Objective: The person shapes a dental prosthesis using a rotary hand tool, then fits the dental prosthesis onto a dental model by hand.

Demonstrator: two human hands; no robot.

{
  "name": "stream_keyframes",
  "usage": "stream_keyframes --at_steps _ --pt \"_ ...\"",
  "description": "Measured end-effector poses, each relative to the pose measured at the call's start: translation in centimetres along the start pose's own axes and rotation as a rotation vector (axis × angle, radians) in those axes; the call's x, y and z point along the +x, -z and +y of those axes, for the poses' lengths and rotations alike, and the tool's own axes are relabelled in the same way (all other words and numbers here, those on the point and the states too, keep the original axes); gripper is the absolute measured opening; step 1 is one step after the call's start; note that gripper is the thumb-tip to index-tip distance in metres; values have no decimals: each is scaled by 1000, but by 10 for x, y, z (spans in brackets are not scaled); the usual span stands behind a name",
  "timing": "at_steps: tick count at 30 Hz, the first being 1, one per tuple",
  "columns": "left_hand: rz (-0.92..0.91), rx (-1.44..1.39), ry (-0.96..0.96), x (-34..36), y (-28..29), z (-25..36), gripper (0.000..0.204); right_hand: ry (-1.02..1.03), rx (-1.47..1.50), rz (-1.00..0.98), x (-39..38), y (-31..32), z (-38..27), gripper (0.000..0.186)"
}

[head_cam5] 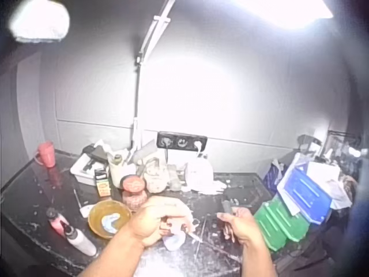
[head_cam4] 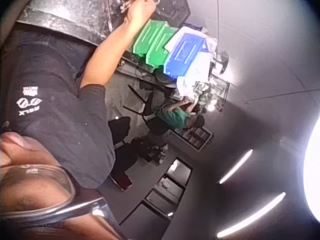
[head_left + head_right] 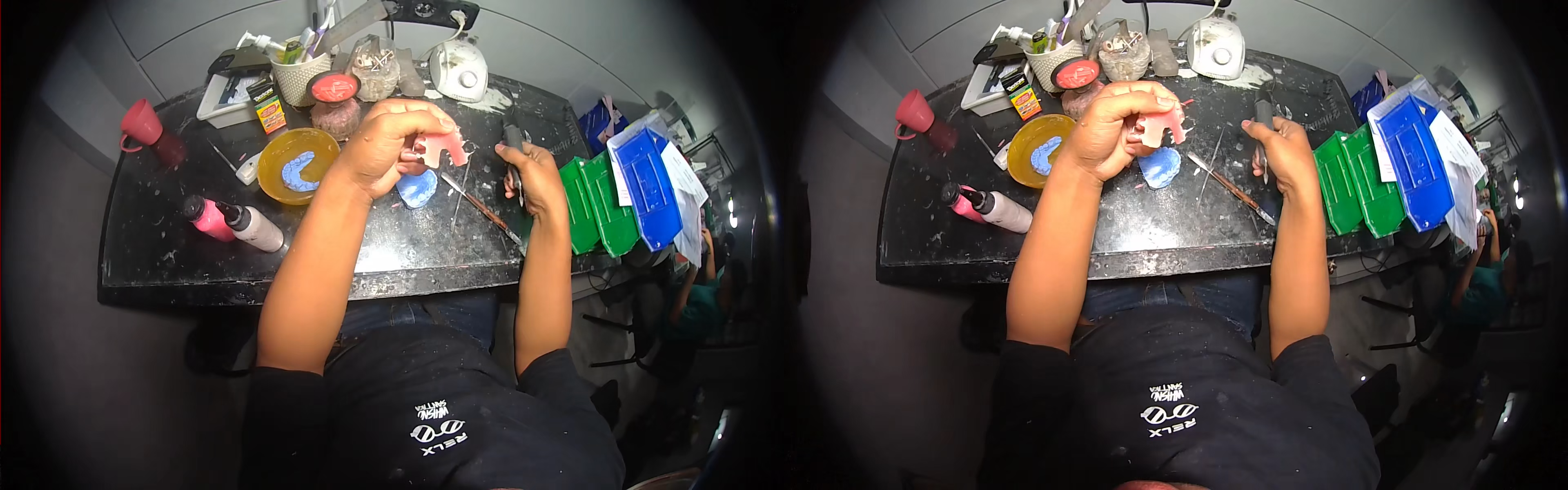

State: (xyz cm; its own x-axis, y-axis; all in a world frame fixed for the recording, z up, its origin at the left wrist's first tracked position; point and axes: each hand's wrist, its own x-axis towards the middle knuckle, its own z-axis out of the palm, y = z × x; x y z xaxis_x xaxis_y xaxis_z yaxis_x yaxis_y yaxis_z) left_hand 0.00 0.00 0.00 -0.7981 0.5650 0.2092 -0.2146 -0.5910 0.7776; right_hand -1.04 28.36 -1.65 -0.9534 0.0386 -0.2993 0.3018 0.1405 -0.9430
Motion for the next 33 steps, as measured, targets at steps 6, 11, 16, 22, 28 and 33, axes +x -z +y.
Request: stream_keyframes --at_steps 6,11,16,22,28,33 --pt "80 8 -3 0 -5 -3 13 298 11 224 -25 -20 -8 61" --pt "180 -7 84 0 -7 0 9 396 132 38 -22 -13 -10 30" --pt "225 5 115 -1 -10 4 9 573 227 -248 -28 -9 -17 33" --pt "171 18 -57 2 -15 3 12 905 35 -219 -45 -10 -69 34" --pt "200 49 -289 -1 -32 1 16 996 -447 194 -38 0 -114 17" --pt "255 64 -339 0 -30 -3 20 1139 -177 -33 -38 -27 -114 31"
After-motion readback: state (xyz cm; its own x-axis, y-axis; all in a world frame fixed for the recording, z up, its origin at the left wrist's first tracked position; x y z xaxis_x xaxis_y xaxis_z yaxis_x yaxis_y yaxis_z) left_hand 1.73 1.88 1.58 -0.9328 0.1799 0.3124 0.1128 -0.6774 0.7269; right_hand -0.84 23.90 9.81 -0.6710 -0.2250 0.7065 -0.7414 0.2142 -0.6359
